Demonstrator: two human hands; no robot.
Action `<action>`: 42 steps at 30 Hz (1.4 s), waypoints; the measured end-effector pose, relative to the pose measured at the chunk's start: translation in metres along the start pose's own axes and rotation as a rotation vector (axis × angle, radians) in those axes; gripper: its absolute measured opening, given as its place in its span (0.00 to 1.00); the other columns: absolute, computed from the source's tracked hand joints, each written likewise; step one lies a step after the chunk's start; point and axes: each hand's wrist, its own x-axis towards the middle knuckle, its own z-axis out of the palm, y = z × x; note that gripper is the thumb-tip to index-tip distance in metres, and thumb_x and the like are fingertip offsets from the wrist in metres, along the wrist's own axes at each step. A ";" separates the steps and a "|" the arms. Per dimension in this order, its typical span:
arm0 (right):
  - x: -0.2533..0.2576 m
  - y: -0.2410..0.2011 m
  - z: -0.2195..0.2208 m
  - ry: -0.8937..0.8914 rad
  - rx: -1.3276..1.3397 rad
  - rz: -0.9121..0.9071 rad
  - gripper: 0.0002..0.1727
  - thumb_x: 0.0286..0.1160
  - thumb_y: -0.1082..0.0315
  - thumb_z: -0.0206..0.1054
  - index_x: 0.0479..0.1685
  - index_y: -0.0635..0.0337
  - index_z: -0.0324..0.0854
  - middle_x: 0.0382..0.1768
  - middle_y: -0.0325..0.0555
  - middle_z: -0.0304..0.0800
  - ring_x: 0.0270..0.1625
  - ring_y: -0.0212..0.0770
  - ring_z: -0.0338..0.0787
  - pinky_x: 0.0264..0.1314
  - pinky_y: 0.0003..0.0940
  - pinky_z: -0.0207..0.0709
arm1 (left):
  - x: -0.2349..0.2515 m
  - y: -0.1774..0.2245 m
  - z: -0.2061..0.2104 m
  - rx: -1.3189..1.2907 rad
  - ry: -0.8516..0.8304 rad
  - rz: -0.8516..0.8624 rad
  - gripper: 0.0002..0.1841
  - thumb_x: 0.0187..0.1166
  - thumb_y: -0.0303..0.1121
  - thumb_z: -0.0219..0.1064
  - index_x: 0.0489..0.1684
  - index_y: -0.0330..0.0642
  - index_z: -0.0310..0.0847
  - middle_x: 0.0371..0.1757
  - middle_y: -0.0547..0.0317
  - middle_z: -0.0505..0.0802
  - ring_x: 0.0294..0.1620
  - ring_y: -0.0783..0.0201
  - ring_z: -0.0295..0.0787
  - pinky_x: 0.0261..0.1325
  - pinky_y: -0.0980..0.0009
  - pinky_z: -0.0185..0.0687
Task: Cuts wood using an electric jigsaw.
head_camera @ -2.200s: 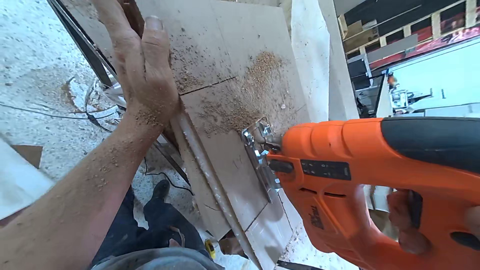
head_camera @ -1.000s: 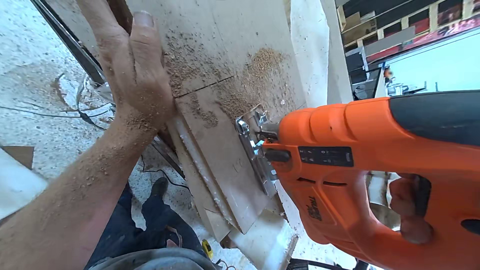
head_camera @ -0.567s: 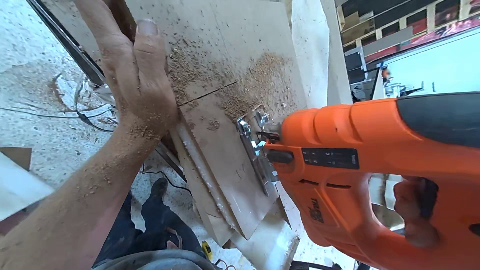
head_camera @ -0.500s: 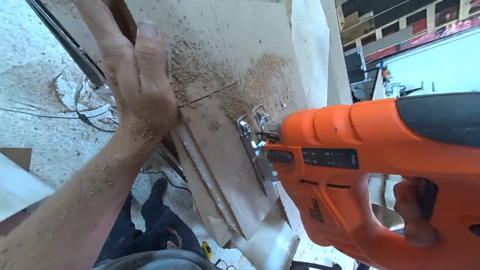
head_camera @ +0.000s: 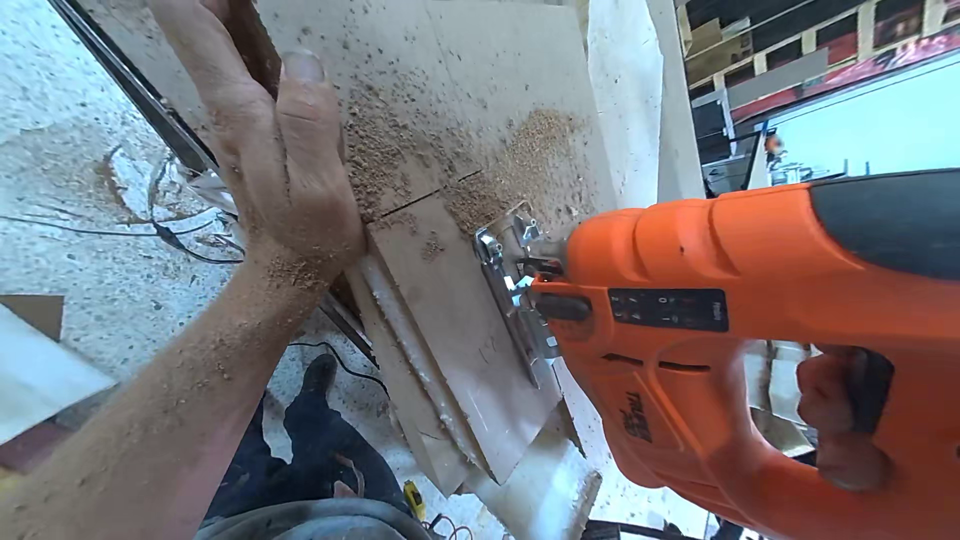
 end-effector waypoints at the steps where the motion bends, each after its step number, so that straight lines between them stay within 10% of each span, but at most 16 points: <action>1: 0.001 0.000 0.001 -0.005 -0.011 -0.008 0.11 0.68 0.63 0.64 0.31 0.64 0.74 0.23 0.45 0.86 0.28 0.36 0.90 0.36 0.26 0.86 | 0.000 0.000 0.000 -0.003 -0.003 0.001 0.30 0.83 0.37 0.47 0.78 0.22 0.54 0.73 0.43 0.75 0.73 0.70 0.74 0.74 0.75 0.72; 21: 0.011 -0.009 0.011 0.041 0.005 0.007 0.08 0.71 0.70 0.58 0.29 0.67 0.74 0.23 0.45 0.86 0.26 0.34 0.88 0.35 0.23 0.84 | 0.001 -0.004 -0.001 -0.005 -0.010 0.059 0.27 0.84 0.37 0.46 0.73 0.21 0.58 0.68 0.43 0.77 0.69 0.69 0.76 0.72 0.74 0.73; 26: 0.015 -0.003 0.000 -0.011 -0.026 -0.058 0.17 0.69 0.56 0.69 0.34 0.64 0.76 0.26 0.46 0.88 0.28 0.37 0.91 0.36 0.27 0.86 | 0.002 -0.003 0.000 -0.047 -0.006 0.030 0.25 0.83 0.35 0.47 0.73 0.24 0.60 0.66 0.47 0.77 0.65 0.70 0.78 0.66 0.74 0.76; 42: 0.022 -0.020 0.016 0.039 -0.039 0.009 0.08 0.72 0.69 0.58 0.30 0.66 0.73 0.23 0.44 0.85 0.27 0.33 0.88 0.35 0.22 0.83 | 0.002 -0.005 -0.001 -0.061 -0.020 0.080 0.24 0.84 0.34 0.46 0.71 0.22 0.60 0.62 0.48 0.78 0.62 0.70 0.77 0.65 0.75 0.75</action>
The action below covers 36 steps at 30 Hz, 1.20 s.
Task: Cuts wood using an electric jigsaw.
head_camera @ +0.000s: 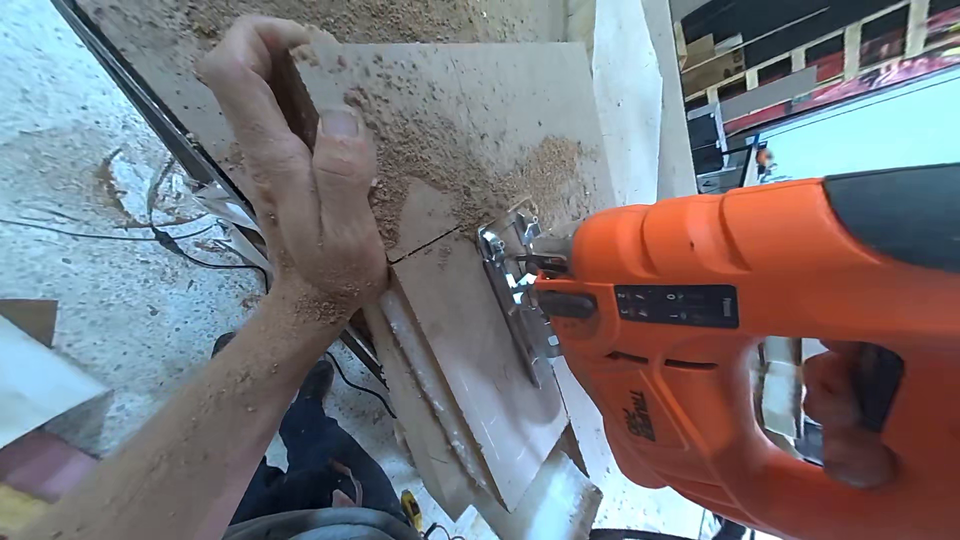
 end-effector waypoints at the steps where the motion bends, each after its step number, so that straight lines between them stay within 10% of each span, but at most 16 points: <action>1: 0.000 0.001 -0.001 0.006 -0.003 0.004 0.09 0.73 0.69 0.57 0.30 0.66 0.73 0.22 0.44 0.85 0.27 0.33 0.88 0.35 0.22 0.84 | 0.000 0.000 0.000 0.003 -0.001 0.001 0.24 0.84 0.34 0.46 0.71 0.22 0.60 0.62 0.47 0.78 0.63 0.69 0.77 0.66 0.75 0.74; 13: 0.008 -0.005 0.002 -0.004 -0.019 -0.007 0.10 0.76 0.71 0.53 0.29 0.68 0.74 0.21 0.44 0.84 0.25 0.31 0.87 0.36 0.21 0.83 | -0.001 0.002 0.000 0.010 0.007 -0.010 0.24 0.84 0.34 0.47 0.71 0.22 0.60 0.62 0.47 0.78 0.62 0.71 0.77 0.64 0.77 0.75; 17: 0.005 0.006 -0.018 -0.038 -0.032 -0.121 0.23 0.68 0.44 0.69 0.34 0.59 0.79 0.23 0.40 0.85 0.23 0.33 0.86 0.29 0.27 0.81 | 0.000 0.001 0.000 0.010 0.007 0.001 0.24 0.84 0.34 0.46 0.70 0.21 0.61 0.61 0.48 0.78 0.61 0.71 0.77 0.63 0.77 0.74; 26: 0.012 -0.004 -0.005 -0.039 -0.004 -0.054 0.11 0.76 0.67 0.57 0.35 0.70 0.73 0.25 0.46 0.85 0.28 0.34 0.89 0.38 0.25 0.85 | 0.000 0.000 0.001 0.000 0.017 0.013 0.24 0.85 0.35 0.46 0.70 0.21 0.62 0.61 0.47 0.79 0.61 0.71 0.77 0.64 0.76 0.74; 30: 0.008 0.013 -0.034 -0.138 0.000 -0.166 0.18 0.77 0.41 0.68 0.48 0.43 0.87 0.31 0.30 0.91 0.30 0.25 0.90 0.35 0.20 0.85 | -0.001 0.000 0.000 0.023 0.006 0.005 0.24 0.86 0.35 0.45 0.70 0.22 0.62 0.61 0.46 0.79 0.60 0.70 0.78 0.63 0.75 0.76; 36: 0.013 -0.015 0.006 -0.008 0.004 -0.049 0.10 0.74 0.64 0.55 0.32 0.61 0.71 0.22 0.39 0.83 0.24 0.28 0.85 0.32 0.20 0.81 | 0.000 0.000 0.002 0.043 0.014 -0.010 0.24 0.87 0.37 0.43 0.71 0.23 0.63 0.59 0.47 0.80 0.58 0.70 0.79 0.60 0.74 0.77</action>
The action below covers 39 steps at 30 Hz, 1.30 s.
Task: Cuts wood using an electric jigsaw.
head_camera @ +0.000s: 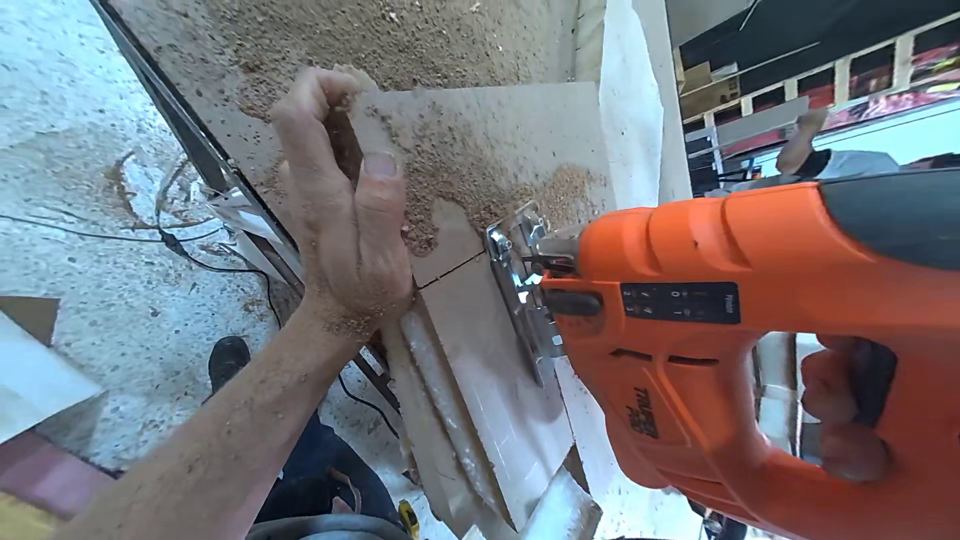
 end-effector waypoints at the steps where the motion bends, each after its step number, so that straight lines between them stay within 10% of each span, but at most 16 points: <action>1: 0.001 0.001 -0.004 -0.009 0.003 -0.004 0.10 0.73 0.63 0.57 0.33 0.61 0.71 0.22 0.40 0.84 0.24 0.29 0.86 0.31 0.20 0.81 | 0.000 0.000 0.000 0.001 0.000 -0.002 0.25 0.87 0.37 0.44 0.71 0.23 0.63 0.59 0.47 0.81 0.58 0.70 0.79 0.60 0.74 0.77; 14: 0.011 0.022 -0.038 -0.115 0.039 -0.052 0.27 0.63 0.41 0.73 0.43 0.56 0.79 0.29 0.44 0.88 0.28 0.38 0.90 0.31 0.31 0.85 | 0.001 -0.001 0.000 0.007 -0.004 0.015 0.24 0.86 0.36 0.43 0.70 0.23 0.63 0.57 0.48 0.81 0.57 0.71 0.80 0.59 0.74 0.78; 28: 0.014 0.011 -0.023 -0.097 0.029 0.002 0.24 0.70 0.45 0.69 0.40 0.60 0.78 0.28 0.45 0.87 0.29 0.37 0.90 0.33 0.28 0.84 | 0.002 -0.003 -0.001 0.022 0.004 0.021 0.26 0.88 0.42 0.44 0.69 0.25 0.65 0.54 0.49 0.83 0.53 0.71 0.81 0.56 0.72 0.78; 32: 0.011 -0.011 0.007 -0.079 0.008 -0.006 0.10 0.76 0.69 0.54 0.32 0.67 0.74 0.26 0.45 0.86 0.30 0.32 0.90 0.40 0.22 0.84 | -0.001 -0.002 -0.002 0.092 0.005 -0.004 0.26 0.88 0.44 0.42 0.70 0.30 0.66 0.57 0.48 0.83 0.57 0.64 0.79 0.59 0.62 0.72; 39: 0.023 0.006 0.001 -0.366 0.034 -0.132 0.17 0.82 0.45 0.65 0.54 0.43 0.87 0.44 0.24 0.93 0.41 0.22 0.91 0.45 0.17 0.84 | -0.003 -0.001 -0.005 0.147 -0.004 0.002 0.26 0.89 0.45 0.44 0.72 0.30 0.66 0.64 0.47 0.82 0.66 0.60 0.77 0.69 0.60 0.71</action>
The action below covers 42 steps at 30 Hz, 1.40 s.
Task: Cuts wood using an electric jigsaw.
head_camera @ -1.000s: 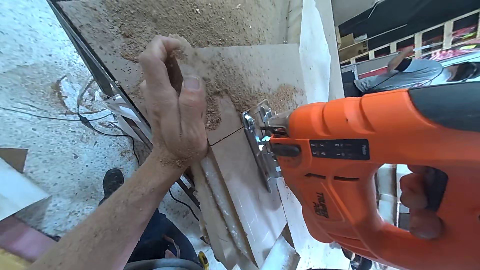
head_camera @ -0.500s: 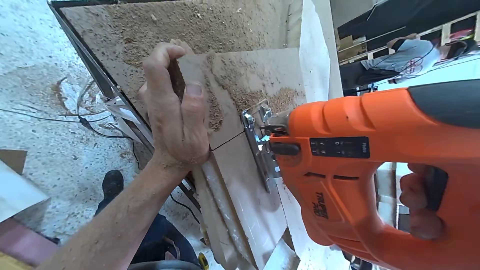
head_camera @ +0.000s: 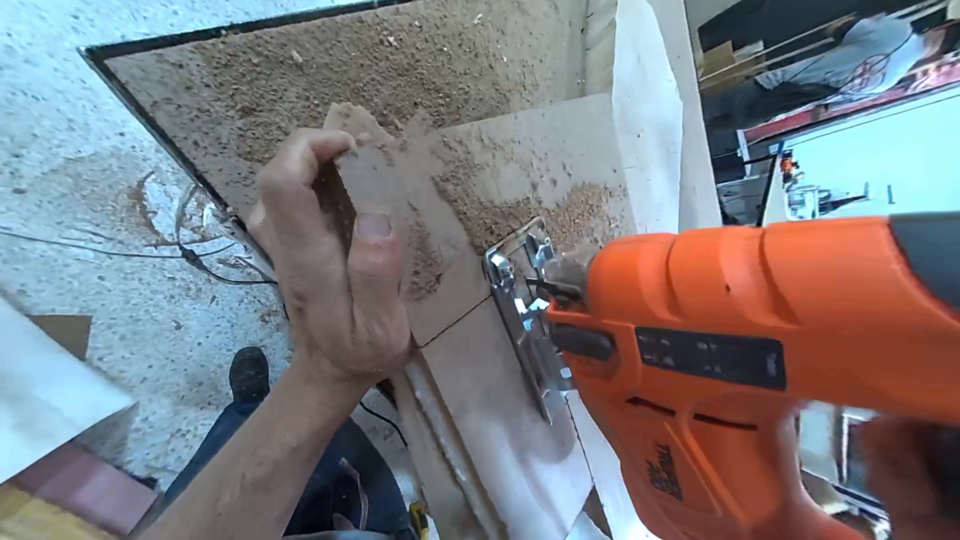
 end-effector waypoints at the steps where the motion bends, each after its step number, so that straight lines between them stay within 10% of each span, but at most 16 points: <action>1: 0.001 -0.003 0.005 0.027 0.011 -0.008 0.14 0.81 0.47 0.66 0.51 0.42 0.89 0.43 0.23 0.94 0.42 0.22 0.91 0.46 0.17 0.84 | 0.000 0.000 0.000 0.002 0.010 -0.003 0.26 0.89 0.45 0.44 0.71 0.30 0.66 0.64 0.48 0.81 0.65 0.62 0.77 0.68 0.63 0.72; 13: -0.010 -0.012 0.017 0.067 -0.077 -0.119 0.14 0.92 0.57 0.53 0.62 0.37 0.84 0.53 0.24 0.92 0.55 0.24 0.89 0.61 0.28 0.82 | -0.006 -0.010 -0.001 -0.083 0.049 -0.073 0.27 0.86 0.47 0.52 0.74 0.34 0.65 0.72 0.56 0.77 0.78 0.65 0.71 0.79 0.64 0.69; 17: -0.034 0.008 -0.021 0.156 0.003 -0.128 0.20 0.86 0.54 0.61 0.64 0.60 0.77 0.55 0.57 0.90 0.54 0.54 0.91 0.55 0.54 0.86 | -0.006 -0.007 -0.002 -0.004 0.069 -0.100 0.28 0.85 0.48 0.52 0.73 0.34 0.70 0.69 0.55 0.78 0.74 0.64 0.71 0.76 0.66 0.68; 20: -0.035 0.011 -0.025 0.142 0.012 -0.069 0.22 0.84 0.51 0.61 0.61 0.61 0.81 0.52 0.56 0.91 0.49 0.51 0.92 0.51 0.50 0.86 | -0.005 -0.003 -0.004 0.084 0.055 -0.119 0.29 0.85 0.48 0.51 0.73 0.32 0.70 0.69 0.49 0.78 0.73 0.60 0.72 0.76 0.63 0.67; 23: -0.022 0.000 -0.001 0.059 -0.097 -0.081 0.16 0.92 0.54 0.53 0.63 0.42 0.84 0.53 0.27 0.92 0.54 0.27 0.89 0.60 0.31 0.82 | -0.006 -0.003 -0.004 0.119 0.062 -0.122 0.30 0.86 0.50 0.50 0.74 0.33 0.71 0.68 0.49 0.79 0.71 0.60 0.73 0.74 0.63 0.67; 29: -0.024 0.009 -0.018 0.084 0.009 -0.114 0.23 0.87 0.50 0.56 0.61 0.62 0.79 0.48 0.54 0.90 0.45 0.48 0.90 0.47 0.46 0.85 | -0.008 -0.003 -0.003 0.109 0.083 -0.117 0.30 0.86 0.50 0.51 0.74 0.33 0.71 0.69 0.50 0.79 0.72 0.60 0.73 0.73 0.63 0.67; 33: -0.010 -0.011 0.014 0.083 -0.046 -0.069 0.16 0.91 0.52 0.55 0.62 0.43 0.86 0.52 0.30 0.93 0.53 0.27 0.90 0.58 0.28 0.83 | -0.008 -0.003 -0.002 0.099 0.090 -0.108 0.29 0.86 0.50 0.51 0.72 0.33 0.72 0.69 0.49 0.77 0.73 0.61 0.70 0.75 0.64 0.65; 42: 0.001 -0.019 0.032 0.244 -0.051 -0.064 0.13 0.85 0.52 0.62 0.49 0.47 0.88 0.43 0.32 0.94 0.43 0.29 0.92 0.48 0.25 0.84 | -0.008 -0.002 -0.001 0.110 0.102 -0.117 0.28 0.87 0.51 0.52 0.72 0.35 0.74 0.67 0.53 0.76 0.71 0.64 0.70 0.74 0.67 0.64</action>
